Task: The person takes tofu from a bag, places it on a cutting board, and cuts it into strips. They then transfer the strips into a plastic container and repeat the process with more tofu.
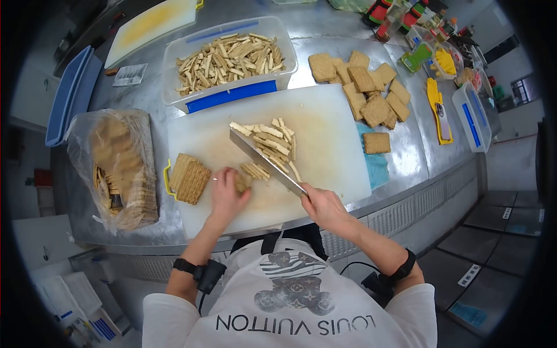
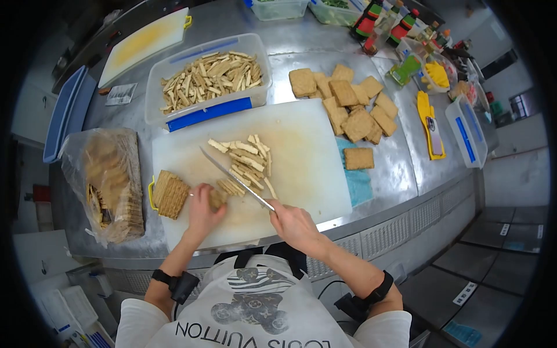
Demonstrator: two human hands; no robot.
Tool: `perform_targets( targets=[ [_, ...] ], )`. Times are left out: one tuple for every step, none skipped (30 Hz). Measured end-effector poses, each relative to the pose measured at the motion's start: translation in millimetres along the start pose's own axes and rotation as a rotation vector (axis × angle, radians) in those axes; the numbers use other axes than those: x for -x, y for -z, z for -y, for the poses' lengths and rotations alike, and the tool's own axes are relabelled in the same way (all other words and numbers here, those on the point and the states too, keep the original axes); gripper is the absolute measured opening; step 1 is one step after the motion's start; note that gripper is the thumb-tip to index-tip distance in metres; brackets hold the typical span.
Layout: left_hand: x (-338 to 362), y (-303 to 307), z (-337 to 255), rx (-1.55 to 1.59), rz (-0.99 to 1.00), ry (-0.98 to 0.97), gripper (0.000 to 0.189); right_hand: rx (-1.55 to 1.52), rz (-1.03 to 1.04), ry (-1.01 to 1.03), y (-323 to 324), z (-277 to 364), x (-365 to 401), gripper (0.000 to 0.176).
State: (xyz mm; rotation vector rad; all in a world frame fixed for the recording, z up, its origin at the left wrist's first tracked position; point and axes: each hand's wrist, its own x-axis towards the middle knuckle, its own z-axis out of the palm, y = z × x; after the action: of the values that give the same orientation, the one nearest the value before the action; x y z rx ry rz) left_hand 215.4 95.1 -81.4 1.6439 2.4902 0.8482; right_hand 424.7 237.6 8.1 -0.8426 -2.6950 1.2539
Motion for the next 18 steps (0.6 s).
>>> perform_targets(
  targets=[
    [4.4, -4.4, -6.2, 0.093, -0.004, -0.022, 0.053, 0.004, 0.004, -0.001, -1.9, -1.9, 1.2, 0.027],
    [9.4, -6.7, -11.0, 0.102, 0.008, -0.044, 0.055, 0.006, 0.005, 0.008, -3.0, -2.3, 1.9, 0.027],
    [10.0, -3.3, -13.8, 0.063, -0.032, -0.075, 0.052, 0.009, 0.007, 0.017, -4.7, -2.0, 2.0, 0.026],
    [9.6, 3.4, -17.6, 0.023, -0.073, -0.106, 0.049, 0.01, 0.008, 0.026, -6.4, -1.5, 2.3, 0.026],
    [9.8, 6.7, -19.7, -0.017, -0.113, -0.138, 0.046, 0.024, 0.014, 0.045, -7.7, -0.6, 3.1, 0.027],
    [12.1, 3.8, -15.3, 0.037, -0.079, -0.174, 0.041, 0.038, 0.019, 0.064, -8.7, 1.0, 4.3, 0.028],
    [15.9, -0.7, -7.1, 0.092, -0.045, -0.209, 0.037, 0.052, 0.026, 0.084, -9.4, 2.8, 5.5, 0.029],
    [18.5, -3.6, -1.5, 0.145, -0.012, -0.245, 0.033, 0.097, 0.056, 0.087, -9.8, 4.8, 6.1, 0.031],
    [18.0, -5.3, -1.6, 0.109, -0.032, -0.25, 0.029, 0.143, 0.084, 0.092, -9.7, 7.0, 6.2, 0.032],
    [16.6, -8.2, -3.5, 0.075, -0.052, -0.255, 0.025, 0.19, 0.112, 0.095, -8.3, 9.3, 6.1, 0.033],
    [15.4, -10.4, -5.5, 0.042, -0.072, -0.26, 0.022, 0.22, 0.131, 0.092, -5.7, 12.2, 5.9, 0.033],
    [15.3, -11.1, -6.4, 0.041, -0.078, -0.264, 0.022, 0.25, 0.152, 0.089, -2.6, 15.6, 5.6, 0.034],
    [15.5, -11.1, -7.1, 0.039, -0.084, -0.266, 0.022, 0.28, 0.174, 0.088, 0.7, 18.9, 4.9, 0.034],
    [16.2, -11.3, -6.9, 0.037, -0.089, -0.268, 0.022, 0.285, 0.2, 0.076, 4.2, 22.2, 4.3, 0.034],
    [17.4, -12.3, -6.9, 0.044, -0.103, -0.261, 0.022, 0.29, 0.227, 0.063, 8.0, 25.1, 4.4, 0.034],
    [18.2, -13.7, -7.3, 0.05, -0.116, -0.253, 0.022, 0.295, 0.255, 0.05, 9.5, 26.6, 3.8, 0.034],
    [18.8, -14.8, -7.3, 0.057, -0.131, -0.245, 0.022, 0.286, 0.24, 0.059, 7.5, 26.4, 1.7, 0.033],
    [18.5, -15.5, -7.0, 0.07, -0.131, -0.236, 0.022, 0.276, 0.226, 0.067, 3.4, 25.2, -0.8, 0.032]
  ],
)
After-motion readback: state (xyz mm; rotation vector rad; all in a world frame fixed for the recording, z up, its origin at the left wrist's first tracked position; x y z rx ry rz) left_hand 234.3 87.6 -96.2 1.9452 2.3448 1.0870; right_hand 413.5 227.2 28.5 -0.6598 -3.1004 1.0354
